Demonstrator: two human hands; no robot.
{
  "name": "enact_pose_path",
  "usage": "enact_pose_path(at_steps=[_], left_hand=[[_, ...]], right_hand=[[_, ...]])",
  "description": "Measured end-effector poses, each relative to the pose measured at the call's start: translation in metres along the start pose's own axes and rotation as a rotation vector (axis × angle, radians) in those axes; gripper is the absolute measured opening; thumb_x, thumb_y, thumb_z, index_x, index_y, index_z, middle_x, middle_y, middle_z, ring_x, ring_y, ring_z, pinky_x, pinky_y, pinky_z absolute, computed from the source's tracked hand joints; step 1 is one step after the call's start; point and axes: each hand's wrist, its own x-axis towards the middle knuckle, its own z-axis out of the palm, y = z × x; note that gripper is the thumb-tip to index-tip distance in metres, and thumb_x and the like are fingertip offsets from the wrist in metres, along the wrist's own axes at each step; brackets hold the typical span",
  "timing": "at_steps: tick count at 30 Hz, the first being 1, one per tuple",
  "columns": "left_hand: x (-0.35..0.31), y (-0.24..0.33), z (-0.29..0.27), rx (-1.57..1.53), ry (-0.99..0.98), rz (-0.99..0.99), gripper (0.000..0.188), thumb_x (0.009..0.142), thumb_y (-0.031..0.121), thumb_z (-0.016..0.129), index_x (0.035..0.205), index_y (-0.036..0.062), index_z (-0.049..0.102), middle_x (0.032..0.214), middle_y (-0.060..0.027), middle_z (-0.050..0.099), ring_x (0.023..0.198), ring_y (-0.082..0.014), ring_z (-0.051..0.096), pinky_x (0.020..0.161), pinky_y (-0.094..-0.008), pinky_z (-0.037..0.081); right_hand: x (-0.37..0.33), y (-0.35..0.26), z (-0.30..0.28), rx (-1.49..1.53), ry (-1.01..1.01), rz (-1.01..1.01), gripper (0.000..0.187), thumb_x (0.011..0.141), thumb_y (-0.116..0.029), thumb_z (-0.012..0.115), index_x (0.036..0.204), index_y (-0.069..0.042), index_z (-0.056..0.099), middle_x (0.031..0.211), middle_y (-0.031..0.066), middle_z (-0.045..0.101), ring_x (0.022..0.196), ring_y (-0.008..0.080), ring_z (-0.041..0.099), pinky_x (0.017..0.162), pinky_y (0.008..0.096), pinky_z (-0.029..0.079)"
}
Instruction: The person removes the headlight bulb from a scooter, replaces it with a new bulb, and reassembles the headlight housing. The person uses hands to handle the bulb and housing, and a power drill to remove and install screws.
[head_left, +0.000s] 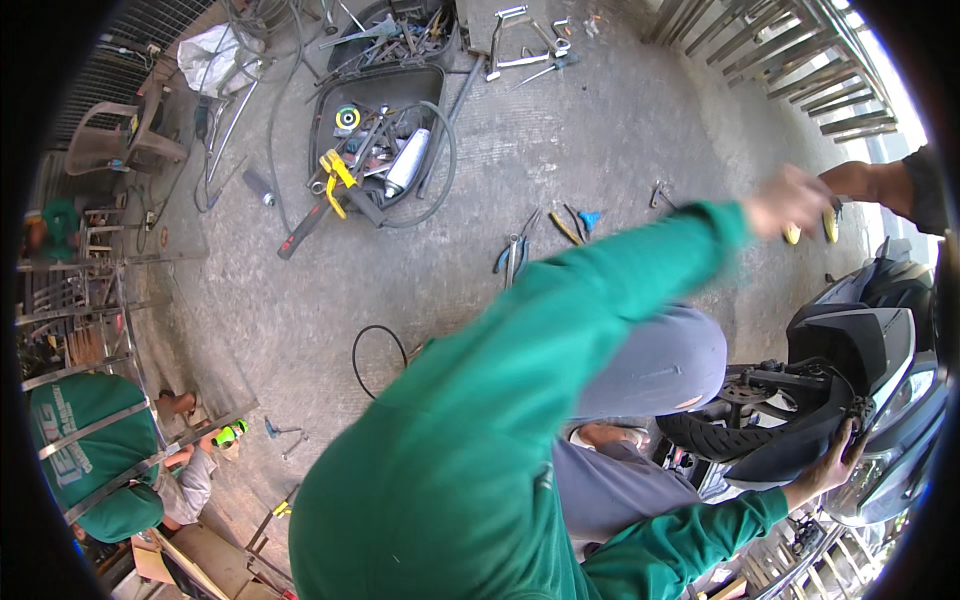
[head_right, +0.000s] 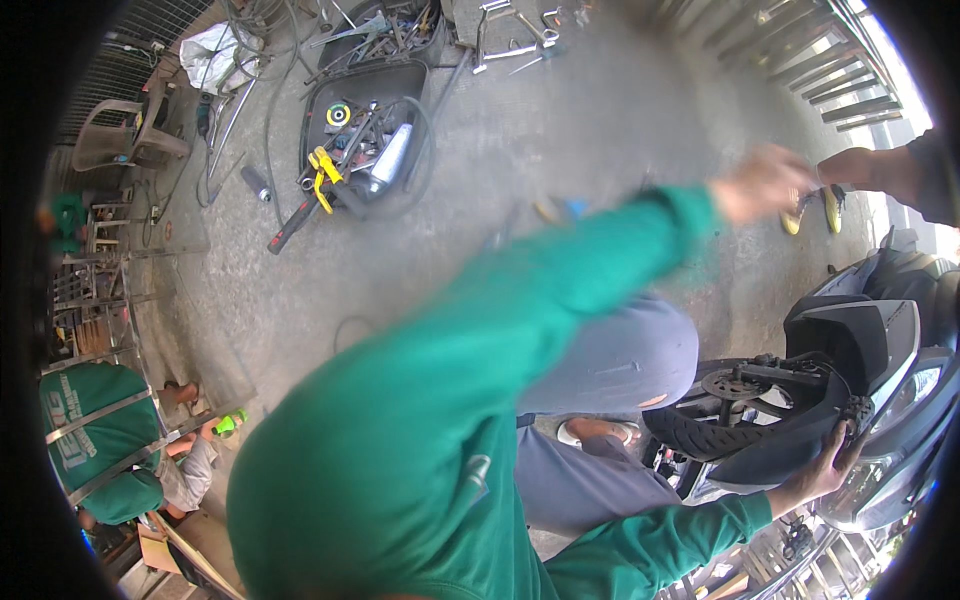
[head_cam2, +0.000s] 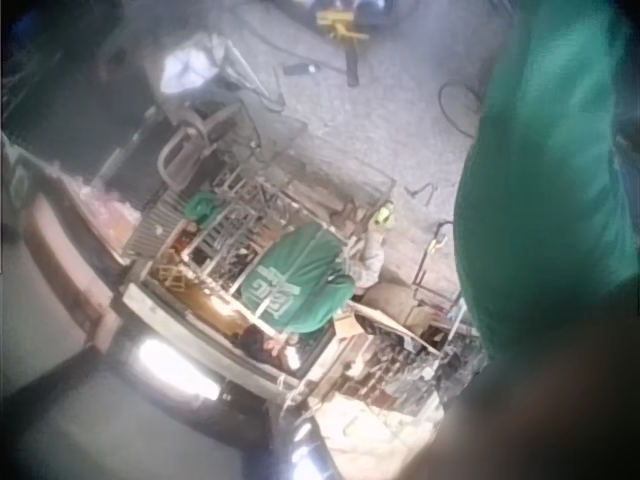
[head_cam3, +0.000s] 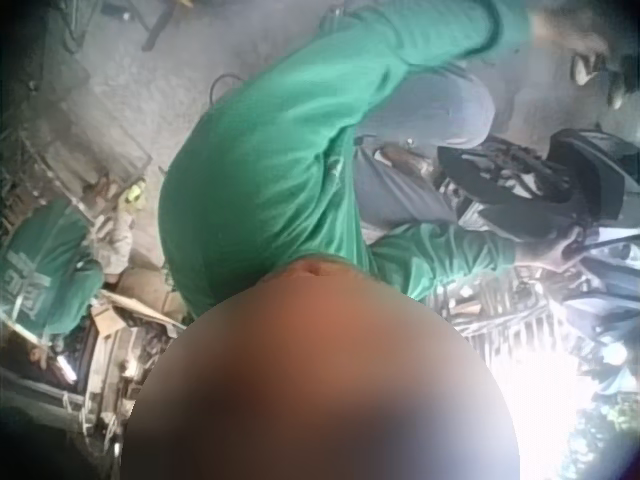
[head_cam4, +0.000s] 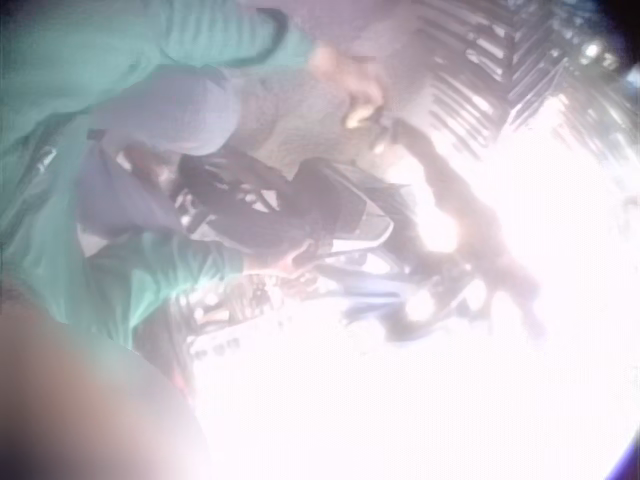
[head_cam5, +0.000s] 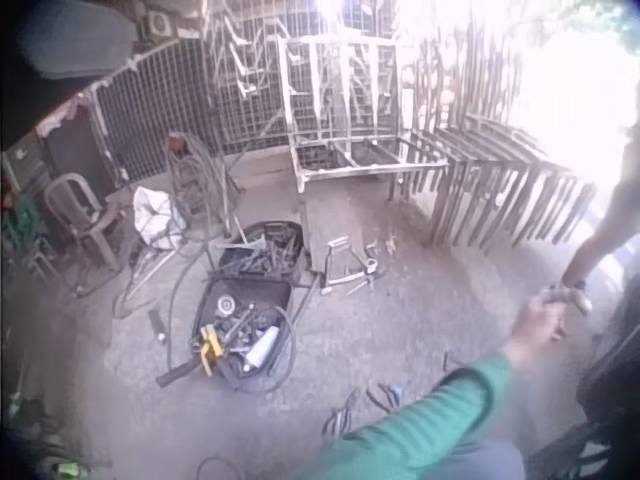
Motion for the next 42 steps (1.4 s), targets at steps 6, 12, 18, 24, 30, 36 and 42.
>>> enact_pose_path(at_steps=[6,12,18,24,30,36,42], left_hand=[[-0.3,0.076,-0.359,1.034,0.543,-0.536,0.097,0.082,0.044,0.082,0.155,0.0003,0.036,0.159,-0.0292,0.034,0.15,-0.0406,0.031,0.121,-0.0507,0.031],[-0.468,0.171,-0.419,1.762,-0.086,-1.283,0.069,0.086,0.044,0.071,0.137,-0.0011,0.058,0.139,-0.0236,0.061,0.133,-0.0371,0.055,0.118,-0.0491,0.035],[-0.467,0.122,-0.429,1.787,-0.134,-1.481,0.047,0.092,0.032,0.062,0.127,0.0019,0.065,0.132,-0.02,0.067,0.131,-0.0385,0.056,0.115,-0.0521,0.032],[-0.487,0.084,-0.426,1.954,0.102,-1.37,0.048,0.103,0.02,0.038,0.148,0.0015,0.045,0.139,-0.024,0.061,0.14,-0.0427,0.047,0.121,-0.0563,0.021],[-0.493,0.08,-0.419,1.927,0.187,-1.429,0.057,0.104,0.022,0.037,0.158,0.0038,0.031,0.158,-0.0294,0.037,0.15,-0.0456,0.032,0.124,-0.057,0.015],[-0.478,0.091,-0.412,1.927,0.191,-1.44,0.057,0.105,0.02,0.038,0.159,0.0053,0.033,0.169,-0.0291,0.011,0.154,-0.0491,0.02,0.126,-0.0571,0.011],[-0.476,0.092,-0.412,1.877,0.216,-1.463,0.055,0.105,0.02,0.037,0.158,0.0059,0.036,0.171,-0.0277,0.006,0.154,-0.0495,0.018,0.126,-0.0571,0.011]], right_hand=[[0.001,0.005,0.002,-0.066,0.044,-0.038,0.061,0.093,-0.025,0.08,0.147,-0.008,0.058,0.14,0.0092,0.064,0.115,0.0204,0.065,0.088,0.0335,0.057],[-0.009,-0.007,0.011,-0.046,0.05,-0.044,0.06,0.093,-0.026,0.079,0.148,-0.014,0.058,0.138,0.0094,0.065,0.113,0.0197,0.066,0.088,0.0322,0.057],[-0.011,-0.013,0.015,0.002,0.048,-0.024,0.062,0.094,-0.026,0.078,0.149,-0.006,0.055,0.138,0.0117,0.065,0.114,0.0204,0.067,0.091,0.0322,0.058],[-0.009,-0.005,0.013,0.03,0.045,-0.035,0.057,0.096,-0.022,0.076,0.149,-0.012,0.057,0.133,0.0087,0.068,0.114,0.0175,0.067,0.088,0.0337,0.055],[-0.006,0.001,0.012,0.048,0.04,0.011,0.059,0.095,-0.024,0.077,0.149,-0.012,0.057,0.132,0.0086,0.069,0.114,0.018,0.067,0.088,0.0345,0.055],[-0.008,-0.003,0.013,0.01,0.063,0.008,0.059,0.094,-0.026,0.078,0.148,-0.013,0.058,0.134,0.0084,0.067,0.115,0.0187,0.067,0.088,0.0343,0.056],[-0.009,-0.008,0.015,-0.048,0.077,-0.004,0.059,0.094,-0.029,0.078,0.148,-0.014,0.058,0.134,0.0076,0.067,0.115,0.0194,0.067,0.087,0.0344,0.058]])
